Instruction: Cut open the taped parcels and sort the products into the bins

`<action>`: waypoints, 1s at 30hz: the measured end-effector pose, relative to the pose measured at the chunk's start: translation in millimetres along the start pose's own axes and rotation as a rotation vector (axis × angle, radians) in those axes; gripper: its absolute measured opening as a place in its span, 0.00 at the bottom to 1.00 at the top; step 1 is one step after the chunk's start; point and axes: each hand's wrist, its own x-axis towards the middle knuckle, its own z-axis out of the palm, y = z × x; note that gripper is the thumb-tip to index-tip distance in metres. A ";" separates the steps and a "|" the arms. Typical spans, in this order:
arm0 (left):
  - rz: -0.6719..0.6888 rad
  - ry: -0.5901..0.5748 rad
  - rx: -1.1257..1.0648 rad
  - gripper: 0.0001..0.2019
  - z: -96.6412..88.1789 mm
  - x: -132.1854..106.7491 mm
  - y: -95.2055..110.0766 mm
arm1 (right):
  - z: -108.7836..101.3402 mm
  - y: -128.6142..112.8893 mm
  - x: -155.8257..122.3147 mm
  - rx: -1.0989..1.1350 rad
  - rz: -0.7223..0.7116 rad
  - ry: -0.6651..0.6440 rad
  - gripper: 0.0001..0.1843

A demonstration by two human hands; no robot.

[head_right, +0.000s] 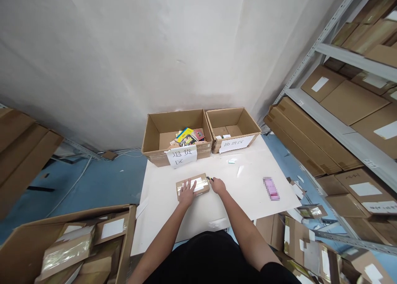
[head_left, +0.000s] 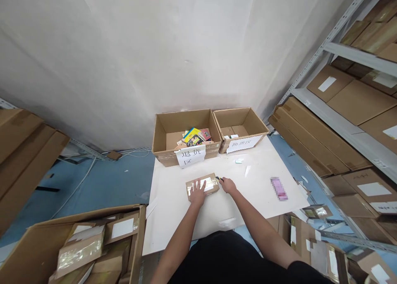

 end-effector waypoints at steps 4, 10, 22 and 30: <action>0.008 0.022 0.007 0.36 1.0 -2.0 -0.1 | 3.4 -6.3 3.0 -0.067 -0.015 -0.011 0.18; -0.001 0.023 0.045 0.36 -0.8 -5.0 4.9 | 7.3 8.1 -16.0 -0.054 0.029 -0.007 0.20; 0.003 0.157 -0.026 0.29 -24.8 -8.2 -18.5 | 63.9 25.6 -50.4 0.235 0.222 0.109 0.25; 0.171 -0.011 -0.004 0.29 -0.2 -31.2 27.7 | 20.3 -2.0 1.6 0.397 0.277 0.147 0.18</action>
